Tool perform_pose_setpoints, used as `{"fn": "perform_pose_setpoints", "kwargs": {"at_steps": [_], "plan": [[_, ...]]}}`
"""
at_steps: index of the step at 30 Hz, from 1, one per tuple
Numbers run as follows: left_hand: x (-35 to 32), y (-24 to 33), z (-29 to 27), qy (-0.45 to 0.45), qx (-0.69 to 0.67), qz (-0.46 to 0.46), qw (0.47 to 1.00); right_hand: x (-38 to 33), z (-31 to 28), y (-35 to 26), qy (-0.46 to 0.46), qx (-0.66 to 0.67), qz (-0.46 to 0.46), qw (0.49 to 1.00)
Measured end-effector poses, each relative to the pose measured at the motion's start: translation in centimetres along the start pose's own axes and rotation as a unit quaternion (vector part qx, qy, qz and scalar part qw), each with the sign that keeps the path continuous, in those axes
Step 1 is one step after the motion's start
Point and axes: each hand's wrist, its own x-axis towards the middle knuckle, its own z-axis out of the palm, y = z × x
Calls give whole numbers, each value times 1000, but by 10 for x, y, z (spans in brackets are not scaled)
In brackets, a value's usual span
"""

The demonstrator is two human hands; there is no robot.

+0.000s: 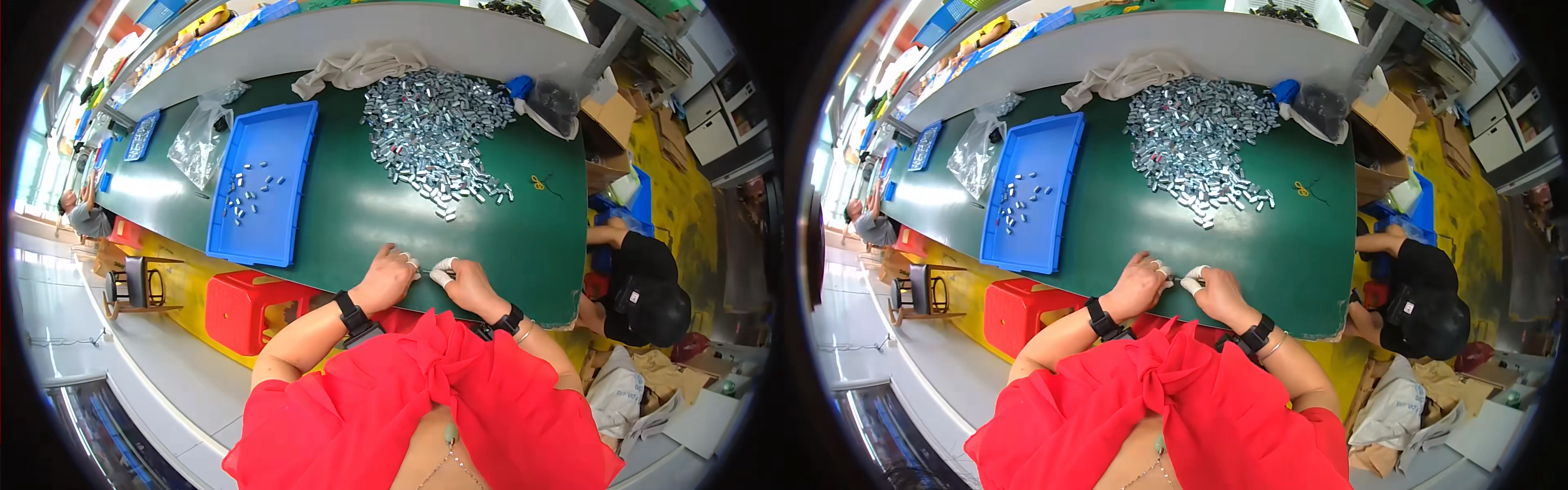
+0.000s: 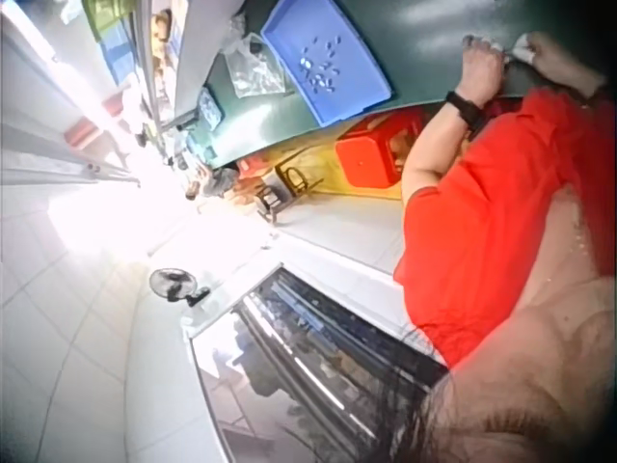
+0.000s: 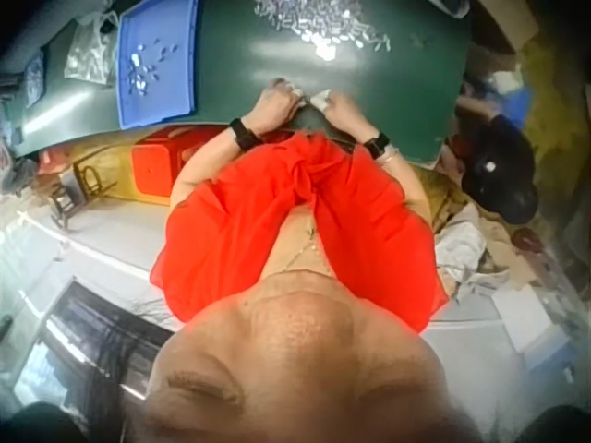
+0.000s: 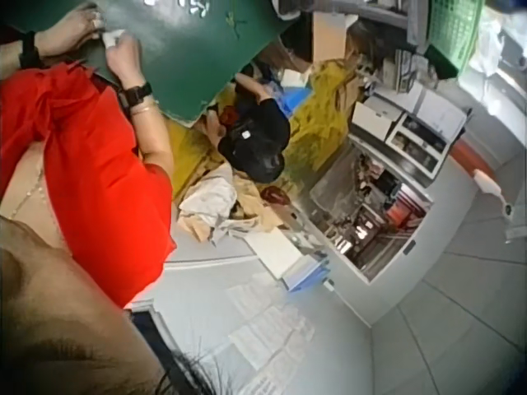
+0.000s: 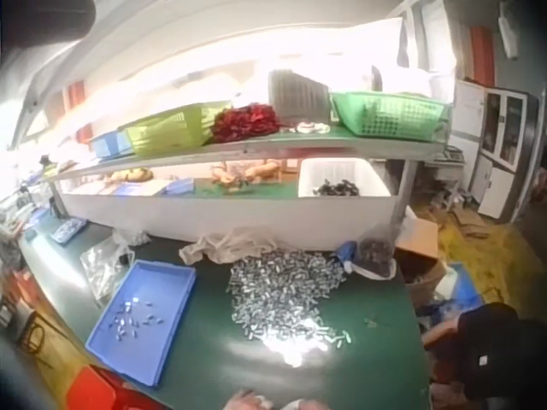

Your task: Assemble small metal screws with white plastic washers at a manual workstation.

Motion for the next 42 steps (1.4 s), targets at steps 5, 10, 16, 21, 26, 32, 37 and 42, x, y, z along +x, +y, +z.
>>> {"fn": "perform_pose_setpoints", "kwargs": {"at_steps": [5,10,16,21,26,32,37,42], "plan": [[-10,-15,0,-14,-61,19,998,7,13,-10,-5,13,5,1000],[-22,-36,-14,-12,-68,46,997,12,43,-28,-1,-65,66,996],[-50,-70,-31,32,-82,60,994,27,78,-64,-42,31,167,985],[-65,-93,-51,-19,-49,96,994,25,95,-65,-63,123,240,961],[-78,-171,-90,36,181,-165,969,6,78,-61,132,4,64,989],[-45,-149,-65,137,42,-132,981,-14,60,-32,83,21,151,985],[31,-57,11,96,-108,-88,986,-12,34,-20,22,45,141,989],[95,-23,58,32,-84,-147,985,-32,-17,20,48,47,125,990]]}}
